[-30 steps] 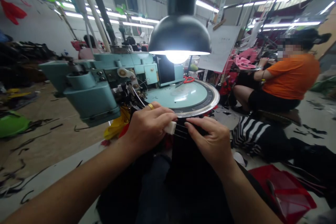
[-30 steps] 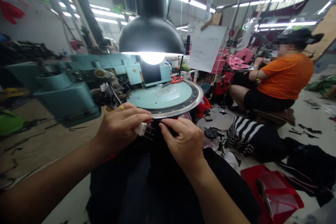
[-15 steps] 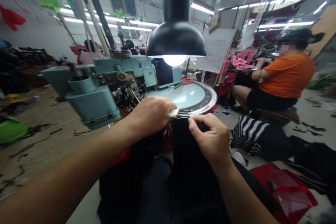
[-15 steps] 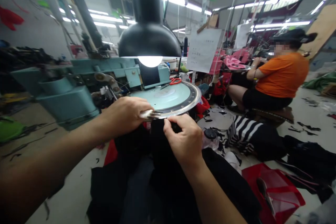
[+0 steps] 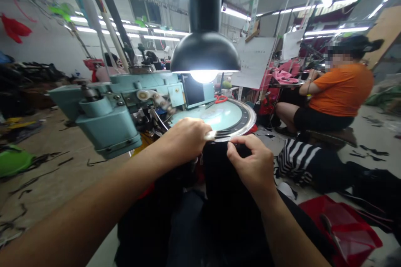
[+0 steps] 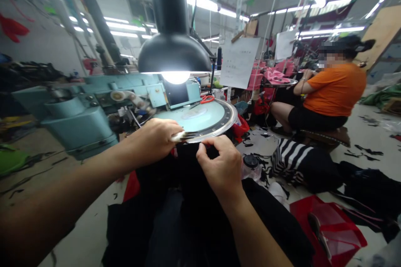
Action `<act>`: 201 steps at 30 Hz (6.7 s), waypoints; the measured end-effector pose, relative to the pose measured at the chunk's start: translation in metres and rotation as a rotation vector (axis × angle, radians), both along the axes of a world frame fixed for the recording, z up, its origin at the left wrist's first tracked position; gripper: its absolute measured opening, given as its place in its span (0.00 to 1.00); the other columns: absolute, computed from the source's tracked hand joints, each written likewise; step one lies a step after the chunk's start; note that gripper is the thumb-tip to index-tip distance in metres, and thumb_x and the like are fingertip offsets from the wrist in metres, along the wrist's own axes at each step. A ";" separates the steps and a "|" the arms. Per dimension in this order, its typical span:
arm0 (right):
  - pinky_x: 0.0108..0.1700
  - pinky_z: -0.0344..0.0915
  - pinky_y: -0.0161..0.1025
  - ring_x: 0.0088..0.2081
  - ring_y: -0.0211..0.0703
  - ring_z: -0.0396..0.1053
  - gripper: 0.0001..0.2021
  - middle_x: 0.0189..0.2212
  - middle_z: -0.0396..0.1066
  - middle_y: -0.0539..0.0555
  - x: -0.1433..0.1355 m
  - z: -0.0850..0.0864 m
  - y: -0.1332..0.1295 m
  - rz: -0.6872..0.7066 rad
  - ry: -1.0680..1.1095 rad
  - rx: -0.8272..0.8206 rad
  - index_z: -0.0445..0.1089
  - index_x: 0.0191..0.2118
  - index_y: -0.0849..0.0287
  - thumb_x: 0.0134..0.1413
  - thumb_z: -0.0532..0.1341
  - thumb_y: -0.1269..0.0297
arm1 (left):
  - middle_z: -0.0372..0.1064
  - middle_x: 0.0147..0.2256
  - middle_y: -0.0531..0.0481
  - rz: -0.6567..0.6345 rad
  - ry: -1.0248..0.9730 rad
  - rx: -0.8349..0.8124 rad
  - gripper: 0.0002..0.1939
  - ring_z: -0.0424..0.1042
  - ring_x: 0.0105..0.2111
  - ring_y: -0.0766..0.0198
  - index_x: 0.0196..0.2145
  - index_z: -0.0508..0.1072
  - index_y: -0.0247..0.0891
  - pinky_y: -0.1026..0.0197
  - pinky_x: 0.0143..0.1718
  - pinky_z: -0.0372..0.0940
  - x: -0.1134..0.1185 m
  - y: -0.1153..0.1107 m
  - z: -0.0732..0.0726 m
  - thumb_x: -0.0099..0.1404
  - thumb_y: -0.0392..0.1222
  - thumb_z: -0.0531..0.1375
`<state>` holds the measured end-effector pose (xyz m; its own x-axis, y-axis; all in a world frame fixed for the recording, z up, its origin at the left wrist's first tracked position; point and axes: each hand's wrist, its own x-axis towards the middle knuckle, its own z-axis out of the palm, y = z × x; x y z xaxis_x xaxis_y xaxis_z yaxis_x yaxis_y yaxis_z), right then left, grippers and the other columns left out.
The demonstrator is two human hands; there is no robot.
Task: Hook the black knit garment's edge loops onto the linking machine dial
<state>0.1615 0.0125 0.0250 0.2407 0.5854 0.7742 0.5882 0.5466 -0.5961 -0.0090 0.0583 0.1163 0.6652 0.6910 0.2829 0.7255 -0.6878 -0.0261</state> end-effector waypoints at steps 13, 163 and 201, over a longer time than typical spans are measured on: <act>0.40 0.69 0.38 0.34 0.42 0.73 0.02 0.30 0.74 0.50 -0.002 -0.004 0.003 0.049 0.034 -0.008 0.74 0.31 0.56 0.54 0.63 0.67 | 0.68 0.22 0.49 0.018 -0.039 -0.040 0.14 0.64 0.23 0.65 0.20 0.68 0.36 0.62 0.26 0.50 0.003 -0.002 0.001 0.63 0.38 0.58; 0.35 0.72 0.32 0.29 0.38 0.75 0.03 0.29 0.78 0.50 0.137 -0.019 0.123 0.695 0.170 -0.055 0.79 0.33 0.58 0.51 0.67 0.71 | 0.67 0.23 0.54 0.030 -0.070 -0.592 0.12 0.64 0.24 0.67 0.23 0.72 0.37 0.66 0.29 0.59 0.098 0.087 0.017 0.57 0.48 0.62; 0.37 0.70 0.39 0.31 0.41 0.71 0.16 0.30 0.75 0.52 0.130 -0.087 0.207 0.730 0.302 -0.369 0.75 0.35 0.61 0.48 0.68 0.52 | 0.56 0.15 0.55 0.450 -0.134 -0.316 0.18 0.57 0.17 0.67 0.17 0.64 0.38 0.64 0.18 0.49 0.162 0.122 -0.005 0.56 0.54 0.57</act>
<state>0.2913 0.2191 -0.0619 -0.1284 0.8739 0.4688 -0.0455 0.4670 -0.8831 0.1532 0.1804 0.1110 0.2577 0.9631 0.0780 0.9319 -0.2691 0.2433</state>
